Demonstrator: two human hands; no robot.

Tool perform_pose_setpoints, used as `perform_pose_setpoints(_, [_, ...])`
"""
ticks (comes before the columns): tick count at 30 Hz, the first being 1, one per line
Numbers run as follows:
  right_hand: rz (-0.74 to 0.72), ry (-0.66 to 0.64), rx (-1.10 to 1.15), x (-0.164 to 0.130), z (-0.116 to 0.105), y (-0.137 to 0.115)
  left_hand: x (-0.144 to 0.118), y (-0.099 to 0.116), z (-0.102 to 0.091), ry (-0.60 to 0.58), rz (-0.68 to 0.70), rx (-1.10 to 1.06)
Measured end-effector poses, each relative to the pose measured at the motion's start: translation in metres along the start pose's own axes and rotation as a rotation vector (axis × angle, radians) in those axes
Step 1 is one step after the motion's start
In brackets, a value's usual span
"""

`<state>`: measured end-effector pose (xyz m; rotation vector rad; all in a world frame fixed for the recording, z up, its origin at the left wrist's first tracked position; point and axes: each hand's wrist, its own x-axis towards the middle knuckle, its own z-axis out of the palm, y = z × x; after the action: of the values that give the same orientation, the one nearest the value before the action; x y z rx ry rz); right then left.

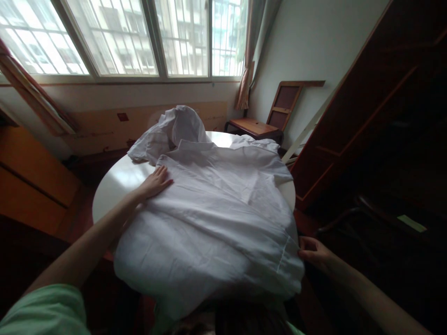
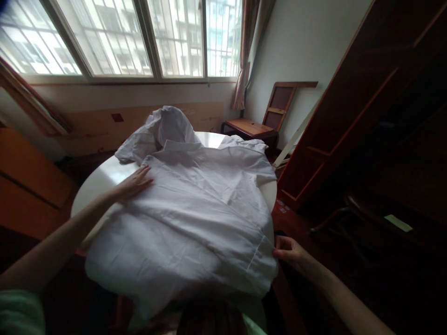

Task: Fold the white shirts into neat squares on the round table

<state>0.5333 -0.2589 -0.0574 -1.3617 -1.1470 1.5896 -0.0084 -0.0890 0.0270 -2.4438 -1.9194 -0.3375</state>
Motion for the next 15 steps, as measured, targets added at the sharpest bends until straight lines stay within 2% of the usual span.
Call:
perform_pose_setpoints(3, [0.002,-0.019,0.001,0.0,0.0,-0.003,0.016,0.007,0.017,-0.073,-0.097,0.042])
perform_pose_setpoints(7, [-0.007,-0.041,-0.002,-0.001,0.0,-0.005,0.032,-0.002,0.019,-0.085,-0.202,0.038])
perform_pose_setpoints(10, [-0.018,-0.043,0.018,0.0,-0.001,-0.002,0.044,-0.005,0.016,0.037,-0.284,0.006])
perform_pose_setpoints(13, [0.005,-0.05,0.061,0.002,-0.001,0.001,0.055,-0.007,0.014,0.205,-0.49,-0.086])
perform_pose_setpoints(15, [0.028,-0.058,0.083,0.004,-0.002,0.004,0.061,-0.011,0.012,0.231,-0.593,-0.167])
